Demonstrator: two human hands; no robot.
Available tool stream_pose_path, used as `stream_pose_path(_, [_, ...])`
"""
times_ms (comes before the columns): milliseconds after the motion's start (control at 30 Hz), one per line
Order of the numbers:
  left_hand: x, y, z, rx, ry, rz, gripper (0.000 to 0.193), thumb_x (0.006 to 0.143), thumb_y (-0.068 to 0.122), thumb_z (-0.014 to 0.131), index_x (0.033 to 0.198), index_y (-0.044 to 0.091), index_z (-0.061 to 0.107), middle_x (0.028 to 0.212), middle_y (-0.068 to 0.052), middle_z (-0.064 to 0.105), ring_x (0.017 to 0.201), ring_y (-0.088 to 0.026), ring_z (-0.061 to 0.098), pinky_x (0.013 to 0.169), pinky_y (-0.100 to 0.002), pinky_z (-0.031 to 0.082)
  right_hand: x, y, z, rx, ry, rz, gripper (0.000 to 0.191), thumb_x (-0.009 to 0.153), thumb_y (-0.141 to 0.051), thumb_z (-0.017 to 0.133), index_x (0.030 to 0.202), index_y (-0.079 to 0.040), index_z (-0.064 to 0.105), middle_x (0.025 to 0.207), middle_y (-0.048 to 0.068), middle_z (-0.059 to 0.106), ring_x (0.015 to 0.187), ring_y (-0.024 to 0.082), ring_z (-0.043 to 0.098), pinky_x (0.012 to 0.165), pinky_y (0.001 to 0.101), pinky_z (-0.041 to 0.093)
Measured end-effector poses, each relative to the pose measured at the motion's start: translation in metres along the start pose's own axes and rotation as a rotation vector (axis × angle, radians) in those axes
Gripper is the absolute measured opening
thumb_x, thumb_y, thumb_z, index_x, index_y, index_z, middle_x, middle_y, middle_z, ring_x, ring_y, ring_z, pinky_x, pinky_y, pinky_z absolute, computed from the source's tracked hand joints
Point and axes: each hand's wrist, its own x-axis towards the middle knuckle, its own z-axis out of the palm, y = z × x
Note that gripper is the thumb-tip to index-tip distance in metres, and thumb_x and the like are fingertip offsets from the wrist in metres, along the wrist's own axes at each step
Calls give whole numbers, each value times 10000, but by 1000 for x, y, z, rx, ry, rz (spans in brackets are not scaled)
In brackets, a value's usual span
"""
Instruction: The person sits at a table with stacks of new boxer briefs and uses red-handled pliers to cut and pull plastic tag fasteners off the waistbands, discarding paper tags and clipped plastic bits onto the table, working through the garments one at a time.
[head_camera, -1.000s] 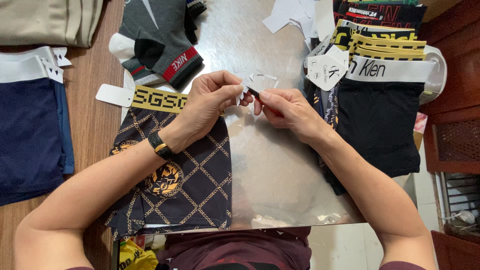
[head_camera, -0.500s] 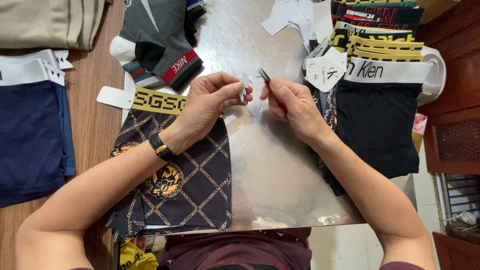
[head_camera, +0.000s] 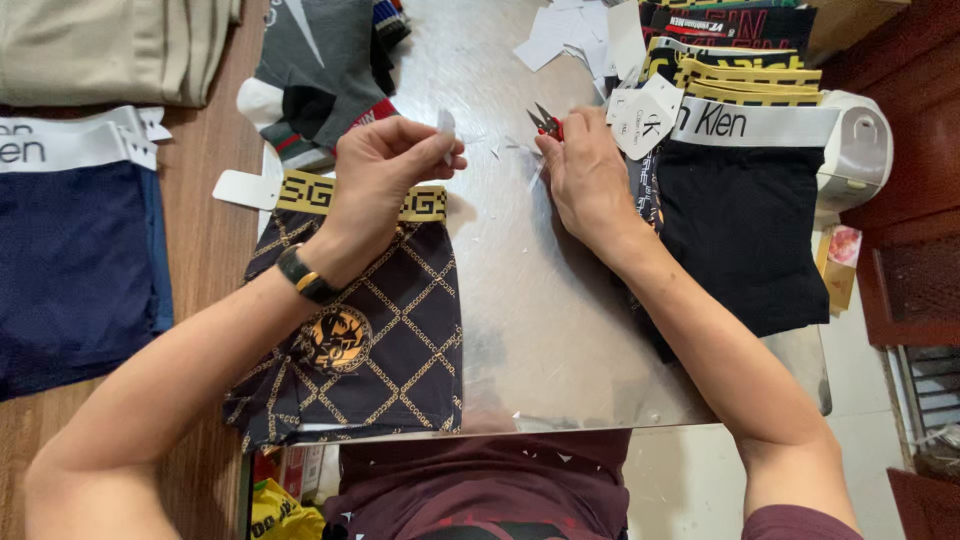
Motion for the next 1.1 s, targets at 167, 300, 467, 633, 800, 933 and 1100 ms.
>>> stream_pose_path(167, [-46,10,-14,78,37,-35,146,1001,123,692,1022,-17,726,976,-100,775,878,-126,751,827,-239,622,-16,-16,-10,377,-305,89,292,1079,-190,501,1297,4,522,996,204,615,899,339,634,811,427,517])
stream_pose_path(300, [-73,5,-19,48,75,-113,149,976,103,708,1026,-34,738,964,-115,779,855,-128,748,794,-236,616,-8,-23,-18,403,-322,-64,341,1170,-285,353,1290,-22,534,1044,123,680,889,248,690,799,362,547])
stream_pose_path(467, [-84,-7,-18,-5,105,-69,136,987,96,701,1031,-30,729,971,-114,773,861,-134,749,807,-245,619,29,-21,13,352,-413,24,421,1126,-335,338,1362,-40,524,1088,179,640,961,291,669,894,386,528])
stream_pose_path(633, [-87,-10,-21,-50,135,-49,142,986,107,697,1030,-24,728,980,-107,776,867,-134,751,814,-254,625,12,-19,16,236,-406,-448,467,1173,-283,322,1535,-4,422,1535,264,492,1475,407,388,1217,472,308])
stream_pose_path(800, [-88,-12,-21,-58,137,-18,144,988,103,710,1043,-27,733,976,-105,774,870,-131,745,819,-242,616,-42,-42,-28,312,-655,-283,513,1135,-274,341,1605,-72,375,1400,141,584,1557,374,355,1300,473,253])
stream_pose_path(933, [-90,-9,-18,-24,141,-1,131,975,94,722,1037,-21,730,964,-99,776,867,-125,751,811,-230,615,-100,-59,-73,352,-820,-228,532,1046,-254,416,1553,-93,401,1621,177,406,1520,394,324,1216,471,289])
stream_pose_path(1100, [-89,-5,-17,50,106,59,122,982,91,721,1038,-17,734,953,-107,776,860,-126,751,789,-229,624,-181,-71,-137,476,-890,-275,565,1016,-189,474,1551,-25,395,1611,172,465,1559,363,342,1277,502,230])
